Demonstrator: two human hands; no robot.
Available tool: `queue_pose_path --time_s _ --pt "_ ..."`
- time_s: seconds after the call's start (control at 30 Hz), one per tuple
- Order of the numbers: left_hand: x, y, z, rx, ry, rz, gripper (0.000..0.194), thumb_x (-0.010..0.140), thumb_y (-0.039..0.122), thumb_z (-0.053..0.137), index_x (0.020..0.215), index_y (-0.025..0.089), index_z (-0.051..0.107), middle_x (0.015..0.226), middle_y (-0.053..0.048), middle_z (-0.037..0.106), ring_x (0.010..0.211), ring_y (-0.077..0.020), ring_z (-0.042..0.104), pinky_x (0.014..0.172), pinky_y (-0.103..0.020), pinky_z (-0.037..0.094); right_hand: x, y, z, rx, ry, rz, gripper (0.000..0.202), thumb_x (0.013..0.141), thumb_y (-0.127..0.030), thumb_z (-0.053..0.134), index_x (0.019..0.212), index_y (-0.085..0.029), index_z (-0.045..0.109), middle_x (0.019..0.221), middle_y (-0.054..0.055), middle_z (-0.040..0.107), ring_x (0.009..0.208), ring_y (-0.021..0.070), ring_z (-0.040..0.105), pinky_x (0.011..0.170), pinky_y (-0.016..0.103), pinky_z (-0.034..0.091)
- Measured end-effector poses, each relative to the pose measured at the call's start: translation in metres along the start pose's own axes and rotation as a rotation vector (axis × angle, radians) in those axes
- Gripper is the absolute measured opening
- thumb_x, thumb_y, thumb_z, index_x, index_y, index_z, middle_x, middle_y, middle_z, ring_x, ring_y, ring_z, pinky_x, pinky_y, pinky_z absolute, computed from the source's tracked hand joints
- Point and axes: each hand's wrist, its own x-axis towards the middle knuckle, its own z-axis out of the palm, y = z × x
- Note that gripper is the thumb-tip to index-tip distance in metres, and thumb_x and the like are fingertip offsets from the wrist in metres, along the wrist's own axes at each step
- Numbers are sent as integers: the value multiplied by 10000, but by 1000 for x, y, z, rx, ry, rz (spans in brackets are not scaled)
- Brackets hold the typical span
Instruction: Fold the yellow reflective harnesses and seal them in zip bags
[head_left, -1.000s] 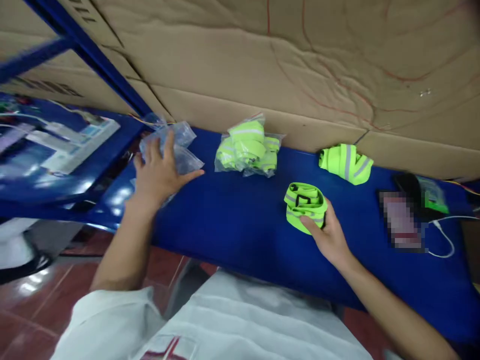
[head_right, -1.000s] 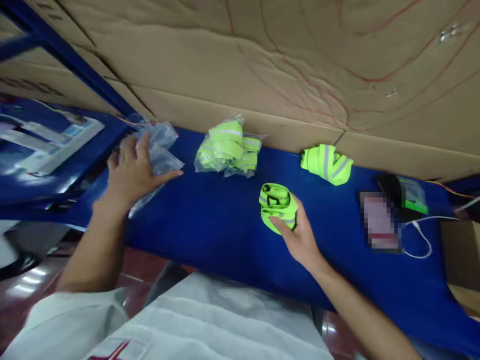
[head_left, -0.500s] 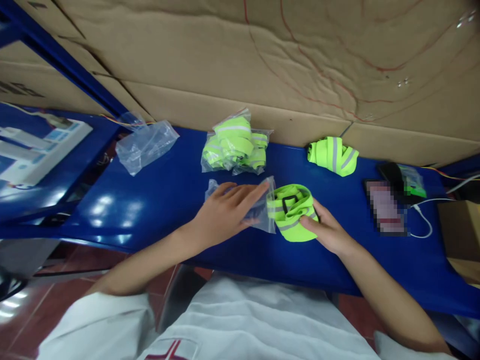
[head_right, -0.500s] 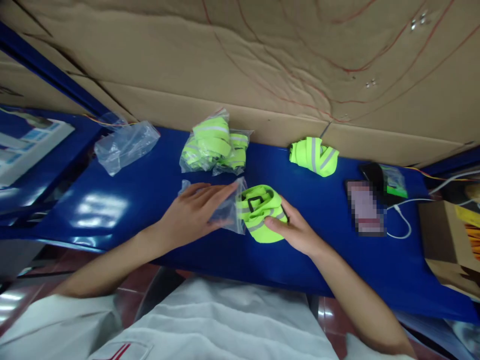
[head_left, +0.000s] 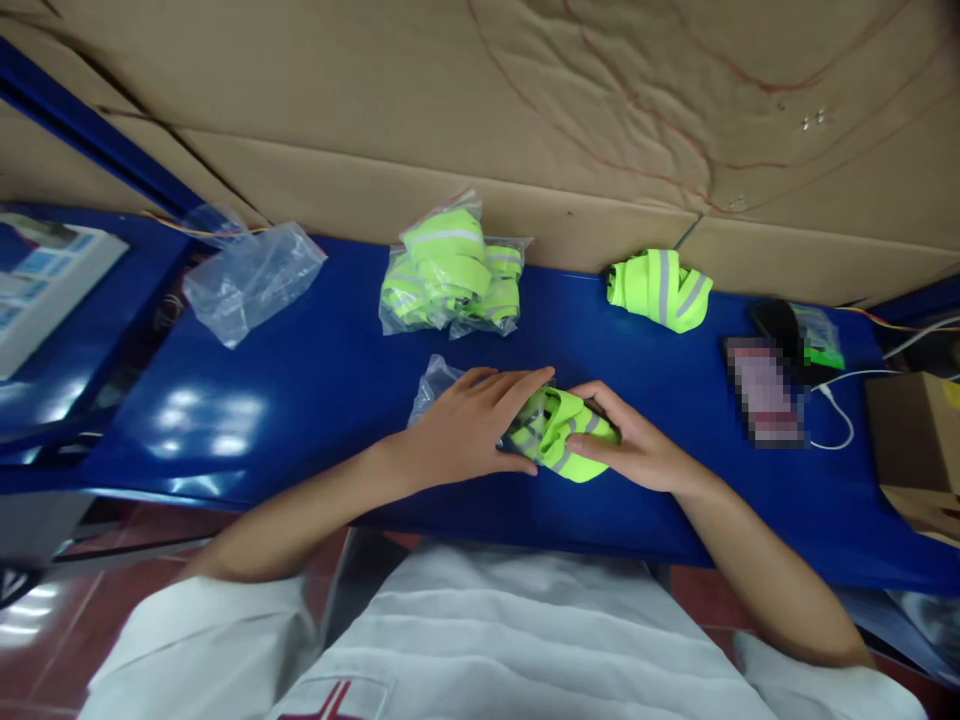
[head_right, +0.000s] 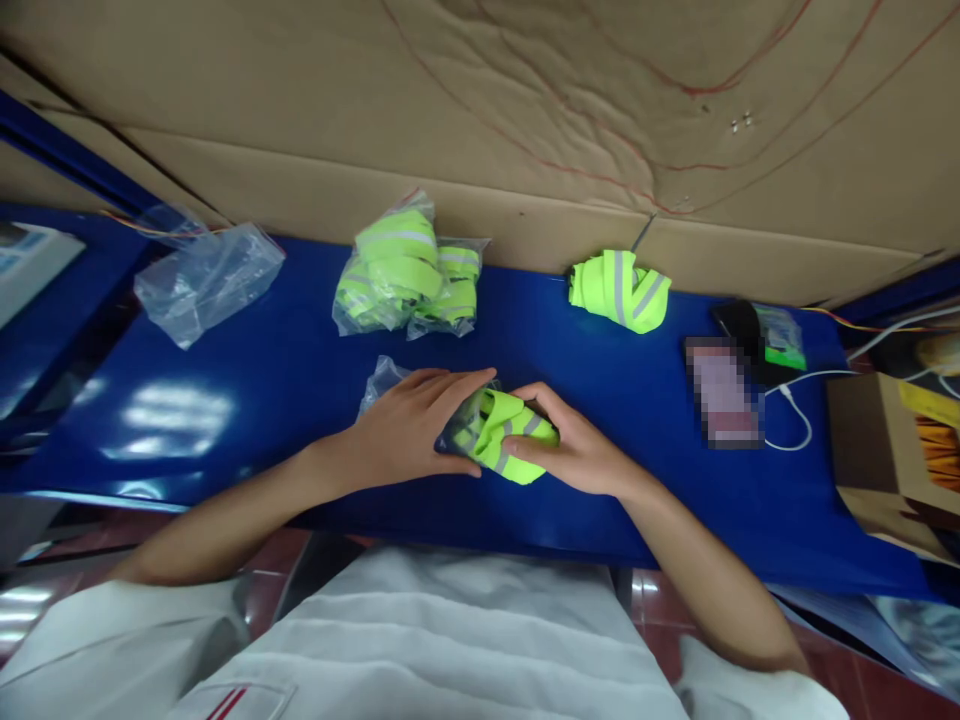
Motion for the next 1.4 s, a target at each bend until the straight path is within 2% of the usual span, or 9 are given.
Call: queue_pose_path --time_s 0.17,0.33,0.53,0.67,0.93,1.1,1.2,1.3,1.4 --pt "-1 -4 5 64 95 73 937 820 611 829 1516 130 428 1398 -169 681 1235 -315 684 1119 -462 449 1 1 12 -83 134 64 442 932 -505 734 1267 -253 590 1108 -1 679 923 151 639 778 249 519" --pt "-1 -3 8 162 40 117 1090 781 637 847 1589 99 350 1479 -210 610 1333 -351 616 1191 -527 385 6 8 12 -16 160 93 432 914 -504 738 1235 -244 612 1095 3 684 912 155 629 765 250 521" --pt "0 -8 16 195 117 177 844 932 564 715 1549 76 409 1446 -213 634 1299 -338 637 1139 -505 429 8 12 15 -86 218 95 374 914 -460 722 1198 -235 631 1049 3 700 844 154 636 715 254 511" --pt "2 -14 21 190 189 203 795 947 621 661 1500 85 467 1412 -195 664 1266 -330 656 1107 -494 453 7 10 14 -146 267 97 355 932 -471 690 1189 -231 645 1049 14 721 865 173 663 726 266 518" --pt "5 -9 29 204 206 197 864 928 689 648 1486 52 472 1386 -219 676 1237 -323 675 1115 -499 467 6 7 14 -473 308 -45 243 950 -417 639 1081 -214 610 1010 31 671 927 190 648 825 304 474" --pt "4 -1 30 178 160 172 937 892 692 692 1522 46 436 1436 -231 648 1293 -324 654 1159 -502 447 3 3 19 -689 302 -101 177 959 -366 595 911 -211 524 888 23 576 823 181 611 728 304 431" --pt "4 -1 30 180 137 171 984 863 690 723 1543 50 411 1445 -228 645 1298 -322 656 1175 -499 437 -1 1 23 -810 245 -130 205 1035 -389 509 992 -200 575 967 66 631 860 203 643 708 307 449" --pt "5 -3 28 172 139 191 986 871 684 717 1562 61 392 1437 -221 656 1279 -308 675 1197 -498 424 -5 -2 25 -920 207 -104 313 1082 -406 430 1164 -176 625 1097 115 685 918 240 692 678 323 472" --pt "7 -5 28 160 160 183 987 868 670 736 1565 62 391 1425 -219 667 1253 -302 696 1201 -501 429 -6 -4 25 -980 184 -92 433 1100 -429 387 1381 -169 587 1207 133 695 943 268 719 678 355 509"
